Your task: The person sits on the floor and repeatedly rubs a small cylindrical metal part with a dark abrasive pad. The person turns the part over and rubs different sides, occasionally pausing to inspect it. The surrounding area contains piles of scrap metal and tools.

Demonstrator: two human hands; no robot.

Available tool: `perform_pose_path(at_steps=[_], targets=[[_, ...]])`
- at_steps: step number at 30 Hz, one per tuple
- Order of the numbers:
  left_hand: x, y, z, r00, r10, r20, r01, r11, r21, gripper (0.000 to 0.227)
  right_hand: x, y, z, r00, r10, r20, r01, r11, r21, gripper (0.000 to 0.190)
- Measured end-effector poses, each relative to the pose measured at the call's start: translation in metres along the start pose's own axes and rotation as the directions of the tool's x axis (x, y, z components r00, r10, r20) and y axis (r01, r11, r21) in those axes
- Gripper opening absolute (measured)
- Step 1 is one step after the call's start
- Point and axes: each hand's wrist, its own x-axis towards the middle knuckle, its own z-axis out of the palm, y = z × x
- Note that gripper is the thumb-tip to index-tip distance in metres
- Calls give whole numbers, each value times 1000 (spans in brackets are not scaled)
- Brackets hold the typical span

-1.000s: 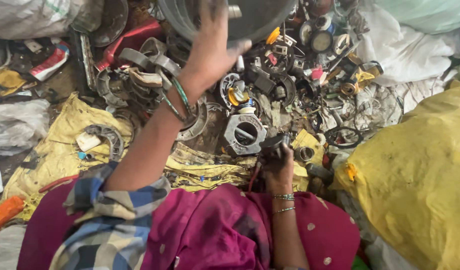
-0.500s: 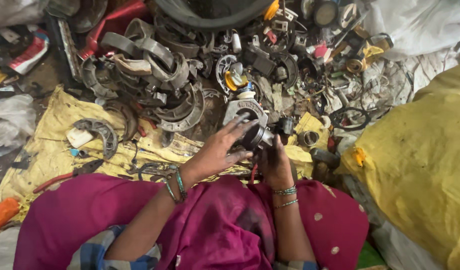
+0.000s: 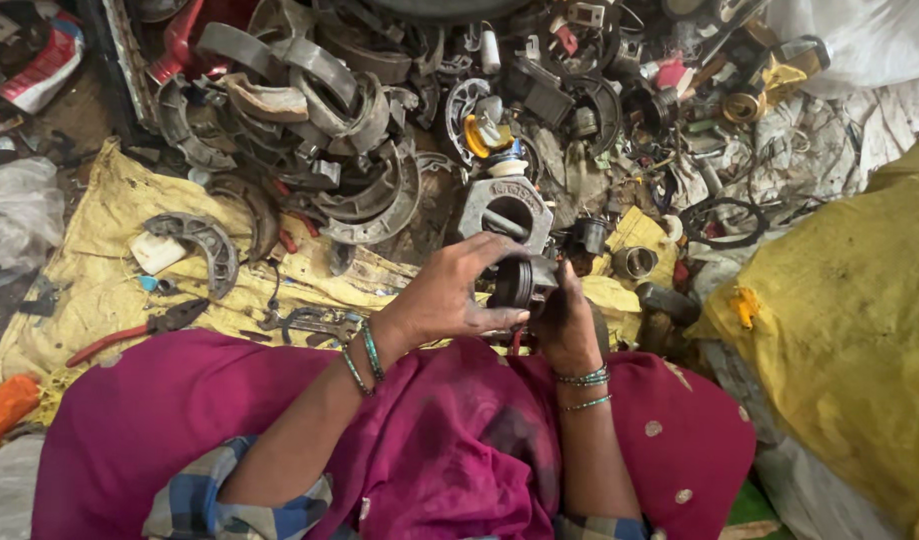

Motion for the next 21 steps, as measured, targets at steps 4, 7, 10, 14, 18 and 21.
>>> perform_pose_path(at_steps=[4,7,10,14,18,21], targets=[[0,1,-2,1000,24,10,-24,999,-30,64,0,2,-7,999,-29,24,28,999,39,47],[2,2,-4,999,17,42,-14,998,-68,64,0,2,-10,999,-46,4,46,997,63,47],[3,4,-7,998,20,63,-17,999,-49,65,-3,0,-8,999,-50,4,50,999,-8,51],[2,5,-9,995,15,101,-16,1000,6,64,-3,-3,-4,997,-60,48,64,996,-65,53],[1,2,-9,993,42,108,-44,999,15,63,-2,-2,-5,999,-21,28,22,999,-45,50],[1,0,-10,994,64,87,-62,998,-33,59,-1,0,-7,999,32,-12,-32,999,-28,47]])
